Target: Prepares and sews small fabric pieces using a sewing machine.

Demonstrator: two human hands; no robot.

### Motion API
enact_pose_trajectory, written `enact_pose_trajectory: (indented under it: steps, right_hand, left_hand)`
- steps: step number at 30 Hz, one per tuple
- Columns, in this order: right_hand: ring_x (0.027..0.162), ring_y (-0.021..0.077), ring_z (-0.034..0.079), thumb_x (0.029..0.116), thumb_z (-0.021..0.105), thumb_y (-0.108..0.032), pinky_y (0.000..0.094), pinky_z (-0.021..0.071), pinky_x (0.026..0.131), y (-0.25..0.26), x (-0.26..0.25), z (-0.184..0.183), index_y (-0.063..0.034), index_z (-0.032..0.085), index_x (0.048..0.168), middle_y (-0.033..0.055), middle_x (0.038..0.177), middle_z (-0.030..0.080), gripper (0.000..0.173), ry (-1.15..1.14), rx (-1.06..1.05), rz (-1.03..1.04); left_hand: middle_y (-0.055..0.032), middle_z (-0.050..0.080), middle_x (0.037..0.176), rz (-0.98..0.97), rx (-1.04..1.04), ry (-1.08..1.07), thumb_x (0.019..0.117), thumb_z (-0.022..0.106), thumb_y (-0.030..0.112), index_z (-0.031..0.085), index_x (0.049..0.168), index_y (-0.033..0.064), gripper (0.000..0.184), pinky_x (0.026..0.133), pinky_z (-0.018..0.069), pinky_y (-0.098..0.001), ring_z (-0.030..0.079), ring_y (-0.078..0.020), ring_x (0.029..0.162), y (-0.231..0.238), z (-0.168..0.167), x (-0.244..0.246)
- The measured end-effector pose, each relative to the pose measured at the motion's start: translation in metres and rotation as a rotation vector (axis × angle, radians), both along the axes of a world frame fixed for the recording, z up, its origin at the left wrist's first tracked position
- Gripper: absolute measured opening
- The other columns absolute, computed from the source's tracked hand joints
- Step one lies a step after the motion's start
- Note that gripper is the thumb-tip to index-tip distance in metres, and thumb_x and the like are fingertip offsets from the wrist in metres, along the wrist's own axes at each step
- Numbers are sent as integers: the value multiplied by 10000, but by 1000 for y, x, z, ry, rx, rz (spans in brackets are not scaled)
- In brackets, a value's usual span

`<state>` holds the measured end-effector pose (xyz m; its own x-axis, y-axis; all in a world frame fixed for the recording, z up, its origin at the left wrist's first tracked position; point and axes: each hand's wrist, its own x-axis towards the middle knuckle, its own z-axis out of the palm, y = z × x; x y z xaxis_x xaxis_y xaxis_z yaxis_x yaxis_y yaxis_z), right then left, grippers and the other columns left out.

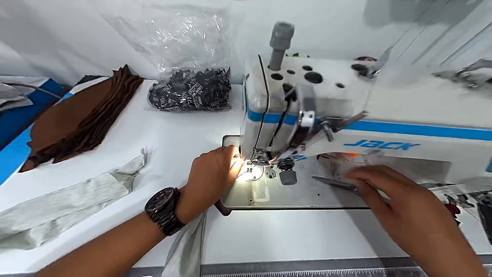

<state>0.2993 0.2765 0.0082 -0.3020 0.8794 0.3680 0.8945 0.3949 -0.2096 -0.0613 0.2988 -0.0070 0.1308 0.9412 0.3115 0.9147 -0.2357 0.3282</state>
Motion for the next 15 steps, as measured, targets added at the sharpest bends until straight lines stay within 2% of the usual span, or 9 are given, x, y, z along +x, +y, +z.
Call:
enact_pose_trajectory:
  steps: [2, 3, 5, 7, 9, 10, 12, 14, 15]
  right_hand:
    - [1087, 429, 669, 982, 472, -127, 671, 524, 862, -28, 48, -18, -96, 760, 1164, 192, 1176, 701, 342, -25, -13, -83]
    - [1117, 444, 661, 973, 466, -112, 684, 515, 889, -37, 63, -28, -93, 754, 1197, 202, 1202, 698, 365, -32, -18, -95]
    - [1135, 399, 674, 978, 496, -136, 638, 540, 918, -47, 79, -40, -106, 751, 1215, 167, 1224, 704, 349, -24, -1, -77]
    - [1100, 408, 681, 948, 621, -94, 658, 544, 884, -58, 80, -34, -104, 730, 1236, 172, 1212, 700, 308, -7, -77, -66]
    - [1026, 454, 684, 867, 741, -32, 703, 533, 825, -79, 68, -18, -105, 675, 1324, 211, 1184, 693, 468, -26, -223, -99]
    - [997, 477, 680, 825, 777, -24, 713, 529, 803, -91, 58, -9, -108, 648, 1366, 240, 1174, 683, 563, -59, -284, -130]
    - [936, 527, 669, 752, 818, -29, 722, 521, 717, -118, 34, 0, -108, 643, 1372, 296, 1150, 661, 649, -159, -307, -208]
    - [887, 544, 673, 761, 817, -50, 723, 512, 664, -144, 17, -3, -83, 621, 1388, 315, 1127, 664, 658, -216, -310, -267]
    - [872, 543, 682, 787, 793, -43, 728, 512, 664, -156, 13, -8, -62, 593, 1419, 312, 1121, 679, 663, -190, -315, -259]
  left_hand:
    - [-85, 637, 729, 46, -139, -6, 967, 699, 274, 657, 919, 93, 191, 552, 495, -504, 655, -289, 675, 0, 11, 5]
    - [-104, 646, 750, 69, -173, 2, 980, 689, 288, 654, 924, 80, 217, 574, 501, -525, 666, -312, 708, 0, 12, 8]
    - [-134, 659, 790, 111, -173, 11, 1002, 656, 298, 654, 931, 54, 254, 600, 515, -546, 678, -344, 748, -4, 10, 16]
    - [-183, 683, 901, 134, -149, 15, 1034, 605, 280, 668, 1005, 19, 270, 681, 541, -572, 694, -384, 857, -11, 5, 23]
    - [-242, 678, 1047, 127, -151, 22, 1058, 561, 243, 656, 1111, -26, 290, 799, 545, -598, 674, -432, 1012, -25, 2, 28]
    - [-259, 667, 1078, 114, -144, -1, 1063, 553, 229, 645, 1134, -45, 297, 831, 540, -604, 663, -445, 1045, -34, 2, 28]
    - [-248, 661, 1020, 89, -107, -163, 1069, 540, 209, 624, 1110, -57, 282, 823, 551, -584, 678, -417, 966, -58, 3, 23]
    - [-166, 651, 875, 35, -87, -449, 1079, 529, 212, 603, 1108, -29, 254, 696, 569, -482, 665, -289, 749, -94, 8, 16]
    - [-127, 638, 824, 16, -89, -616, 1079, 532, 219, 592, 1114, -6, 235, 629, 549, -415, 629, -228, 670, -115, 9, 14]
